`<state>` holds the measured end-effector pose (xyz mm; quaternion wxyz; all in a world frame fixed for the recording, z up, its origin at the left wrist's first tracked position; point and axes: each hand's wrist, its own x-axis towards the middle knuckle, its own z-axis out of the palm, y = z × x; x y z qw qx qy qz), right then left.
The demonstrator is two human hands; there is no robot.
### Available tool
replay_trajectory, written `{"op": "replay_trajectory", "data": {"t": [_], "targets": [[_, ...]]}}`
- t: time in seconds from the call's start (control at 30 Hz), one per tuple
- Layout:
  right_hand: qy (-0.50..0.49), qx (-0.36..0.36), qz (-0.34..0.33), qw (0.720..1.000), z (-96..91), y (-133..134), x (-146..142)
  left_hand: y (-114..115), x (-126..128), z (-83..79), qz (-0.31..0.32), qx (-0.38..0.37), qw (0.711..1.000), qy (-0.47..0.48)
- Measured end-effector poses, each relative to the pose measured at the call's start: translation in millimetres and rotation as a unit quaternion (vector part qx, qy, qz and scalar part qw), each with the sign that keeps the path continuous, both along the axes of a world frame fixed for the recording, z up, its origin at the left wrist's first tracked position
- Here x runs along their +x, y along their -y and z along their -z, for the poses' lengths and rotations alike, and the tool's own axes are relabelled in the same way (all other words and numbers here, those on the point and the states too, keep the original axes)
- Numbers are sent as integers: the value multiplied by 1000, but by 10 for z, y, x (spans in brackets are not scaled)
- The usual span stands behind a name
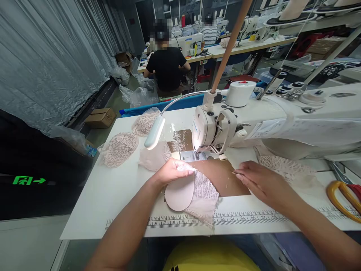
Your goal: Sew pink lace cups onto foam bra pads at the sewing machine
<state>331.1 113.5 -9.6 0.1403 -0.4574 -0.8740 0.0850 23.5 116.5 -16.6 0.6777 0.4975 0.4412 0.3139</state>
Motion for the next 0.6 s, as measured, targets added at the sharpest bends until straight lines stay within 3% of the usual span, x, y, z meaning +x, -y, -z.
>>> {"op": "replay_trajectory", "data": {"t": [0.13, 0.27, 0.6], "targets": [[-69, -73, -70, 992, -57, 80, -409, 2, 12, 2, -7, -6, 1000, 11], [-120, -131, -64, 982, -96, 17, -706, 5, -6, -6, -2, -12, 1000, 29], [-233, -243, -36, 941, -135, -68, -901, -18, -11, 70, 23, -14, 999, 44]]}}
